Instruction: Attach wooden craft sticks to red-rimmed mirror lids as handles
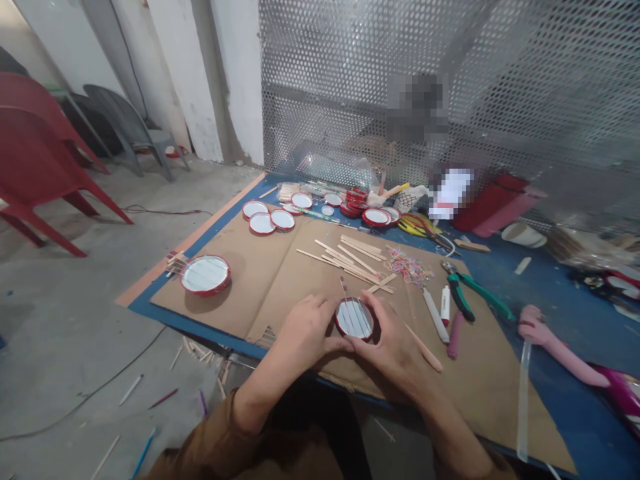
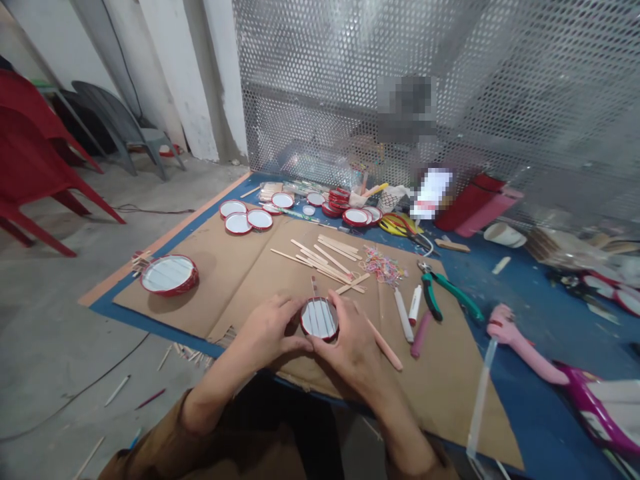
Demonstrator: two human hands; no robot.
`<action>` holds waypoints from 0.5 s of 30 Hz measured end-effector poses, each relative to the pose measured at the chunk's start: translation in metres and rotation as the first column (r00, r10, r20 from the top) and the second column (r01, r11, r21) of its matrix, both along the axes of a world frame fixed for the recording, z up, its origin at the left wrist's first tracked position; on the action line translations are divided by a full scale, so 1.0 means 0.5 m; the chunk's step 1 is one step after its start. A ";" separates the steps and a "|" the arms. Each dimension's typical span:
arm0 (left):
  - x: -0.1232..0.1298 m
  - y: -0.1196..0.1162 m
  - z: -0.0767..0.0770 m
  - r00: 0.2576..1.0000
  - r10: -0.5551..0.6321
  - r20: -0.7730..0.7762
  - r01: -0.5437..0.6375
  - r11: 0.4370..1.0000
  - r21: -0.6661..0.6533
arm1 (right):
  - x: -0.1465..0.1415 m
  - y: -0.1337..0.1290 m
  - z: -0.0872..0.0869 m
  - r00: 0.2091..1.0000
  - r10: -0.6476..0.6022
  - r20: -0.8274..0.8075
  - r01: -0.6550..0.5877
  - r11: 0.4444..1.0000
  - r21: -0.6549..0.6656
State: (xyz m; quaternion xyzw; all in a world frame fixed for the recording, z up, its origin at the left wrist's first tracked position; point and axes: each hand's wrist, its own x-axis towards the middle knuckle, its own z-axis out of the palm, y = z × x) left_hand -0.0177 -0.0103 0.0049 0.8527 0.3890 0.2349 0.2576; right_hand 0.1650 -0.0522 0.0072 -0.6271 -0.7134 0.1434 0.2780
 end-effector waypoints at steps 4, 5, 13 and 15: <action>0.000 0.001 0.000 0.999 -0.001 -0.043 0.002 1.000 0.018 | -0.001 0.005 0.008 0.998 0.018 0.055 -0.018 1.000 -0.011; 0.000 0.001 0.002 0.998 -0.002 -0.062 0.003 1.000 0.027 | -0.001 0.006 0.010 0.997 0.017 0.071 -0.015 1.000 -0.026; -0.012 0.021 0.019 1.000 -0.021 -0.018 0.020 0.999 -0.042 | -0.012 0.006 0.029 0.976 0.021 0.215 0.000 0.996 -0.094; -0.020 0.034 0.016 0.995 -0.027 0.098 0.044 0.985 -0.170 | -0.014 0.006 0.031 0.973 0.031 0.228 -0.013 0.997 -0.078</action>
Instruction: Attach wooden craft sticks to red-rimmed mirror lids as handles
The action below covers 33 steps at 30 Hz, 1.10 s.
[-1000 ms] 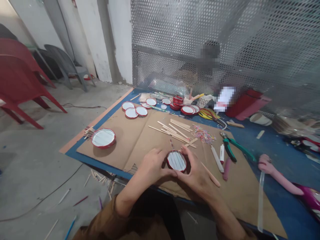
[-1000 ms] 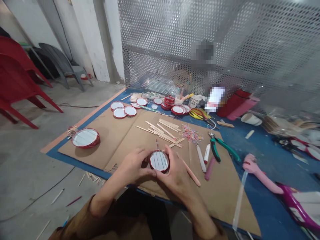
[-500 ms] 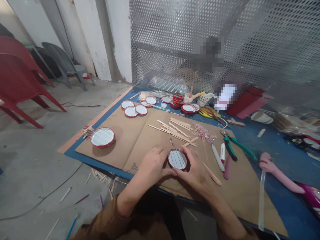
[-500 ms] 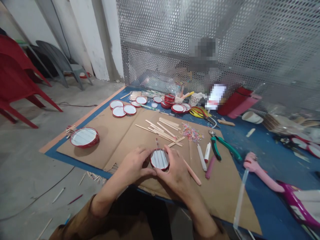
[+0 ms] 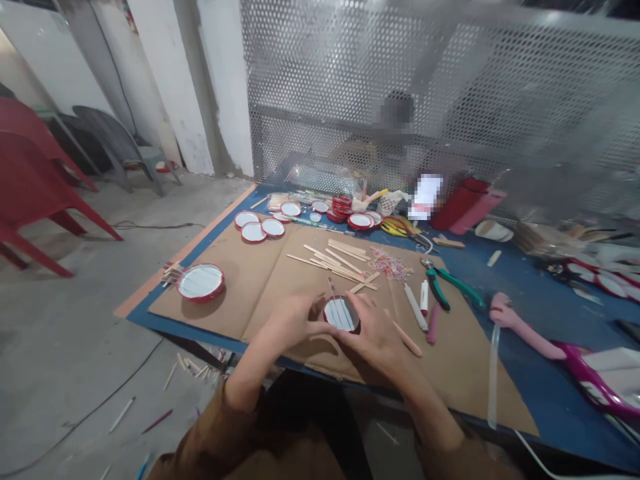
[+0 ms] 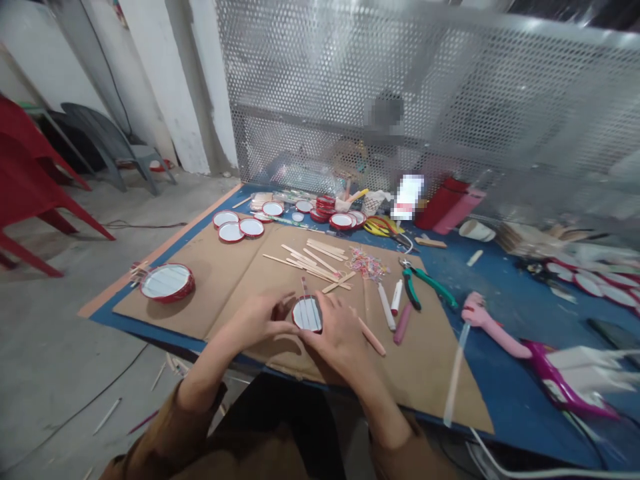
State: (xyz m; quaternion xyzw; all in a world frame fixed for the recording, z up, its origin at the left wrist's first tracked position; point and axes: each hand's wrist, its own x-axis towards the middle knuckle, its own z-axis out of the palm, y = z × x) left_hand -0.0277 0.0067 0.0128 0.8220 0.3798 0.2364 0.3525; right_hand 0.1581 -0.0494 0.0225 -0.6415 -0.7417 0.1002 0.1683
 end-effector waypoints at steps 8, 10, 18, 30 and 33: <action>-0.024 0.016 -0.007 0.901 0.188 0.392 -0.032 0.928 -0.370 | 0.001 0.001 -0.003 0.999 -0.022 -0.046 0.022 1.000 -0.001; -0.025 0.009 -0.007 0.860 0.245 0.448 -0.083 0.933 -0.351 | 0.011 -0.001 0.001 0.994 -0.020 -0.107 0.023 0.999 0.030; -0.038 -0.007 -0.012 0.721 0.331 0.609 -0.094 0.917 -0.387 | 0.112 -0.005 0.098 0.958 -0.254 -0.132 0.277 0.939 0.205; -0.029 -0.004 -0.029 0.880 0.182 0.439 -0.019 0.937 -0.350 | 0.174 0.087 0.090 0.939 -0.314 0.143 0.304 0.949 0.085; -0.029 -0.002 -0.033 0.888 0.181 0.423 -0.053 0.954 -0.296 | 0.104 0.121 0.068 0.967 -0.159 0.197 0.152 0.987 0.051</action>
